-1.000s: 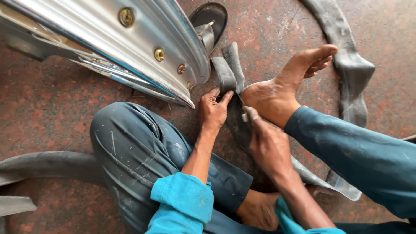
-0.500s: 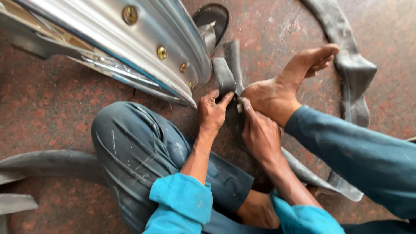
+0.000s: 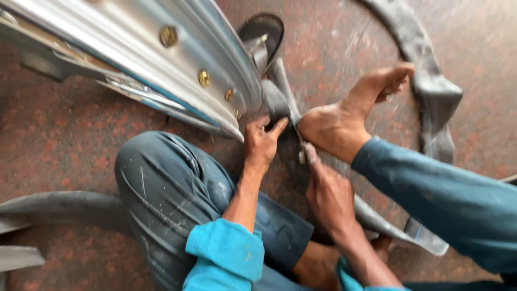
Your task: Cutting a rubber inner tube into strips to create rim tape for a wheel rim.
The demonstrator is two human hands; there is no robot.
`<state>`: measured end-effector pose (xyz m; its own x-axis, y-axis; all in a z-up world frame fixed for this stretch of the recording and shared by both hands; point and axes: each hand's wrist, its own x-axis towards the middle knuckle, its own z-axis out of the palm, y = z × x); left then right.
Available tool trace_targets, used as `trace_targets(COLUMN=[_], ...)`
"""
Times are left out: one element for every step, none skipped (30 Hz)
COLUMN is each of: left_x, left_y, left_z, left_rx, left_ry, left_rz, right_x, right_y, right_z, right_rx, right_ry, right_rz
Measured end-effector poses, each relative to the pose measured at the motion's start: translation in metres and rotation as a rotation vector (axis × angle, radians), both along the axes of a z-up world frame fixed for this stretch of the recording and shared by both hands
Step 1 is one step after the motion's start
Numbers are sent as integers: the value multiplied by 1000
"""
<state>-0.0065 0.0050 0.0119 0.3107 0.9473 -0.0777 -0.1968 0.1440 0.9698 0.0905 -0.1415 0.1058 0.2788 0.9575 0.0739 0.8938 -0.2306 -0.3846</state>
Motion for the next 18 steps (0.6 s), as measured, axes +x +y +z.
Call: trace_targets(left_x=[1, 4, 1, -3, -5, -7, -5, -6, -4, -2, 2, 6, 5, 2, -3, -7, -8, -8], left_y=[-2, -3, -5, -8, -9, -10, -7, -6, -1, 4, 0, -4, -8, -10, -9, -8, -9, -9], left_z=[2, 2, 1, 0, -2, -3, -2, -1, 1, 2, 1, -1, -4, -2, 0, 3, 4, 6], left_rx=[7, 5, -51, -108, -112, -125, -132, -129, -31, 66, 63, -56, -175, -178, -166, -153, -153, -159], left_ry=[148, 143, 9, -124, -118, -155, -198, -198, 1, 200, 195, -3, -191, -187, -195, -204, -202, -161], left_rz=[25, 24, -1, -26, -26, -32, -43, -47, 7, 64, 58, 26, 1, 1, -32, -65, -70, -69], right_x=[-4, 2, 3, 4, 2, 1, 2, -3, -4, -4, -2, 1, 1, 2, 2, 3, 0, -2], right_y=[-8, 0, 7, 13, 10, 8, 8, 0, -5, -11, -5, 0, 6, 9, 15, 21, 13, 6], right_z=[3, -3, -11, -19, -18, -16, -12, -11, -9, -8, -10, -14, -19, -24, -29, -33, -27, -19], right_rx=[51, 50, 23, -3, -7, -24, -35, -33, -49, -64, -68, -19, 30, 27, 2, -24, -23, -80], right_ry=[-5, -11, -19, -27, -21, 0, 14, 14, 11, 8, 3, 2, 10, 14, -5, -25, -24, -1], right_rz=[11, 10, 11, 12, 12, 10, 3, 0, -17, -34, -41, -1, 46, 45, 14, -17, -23, -13])
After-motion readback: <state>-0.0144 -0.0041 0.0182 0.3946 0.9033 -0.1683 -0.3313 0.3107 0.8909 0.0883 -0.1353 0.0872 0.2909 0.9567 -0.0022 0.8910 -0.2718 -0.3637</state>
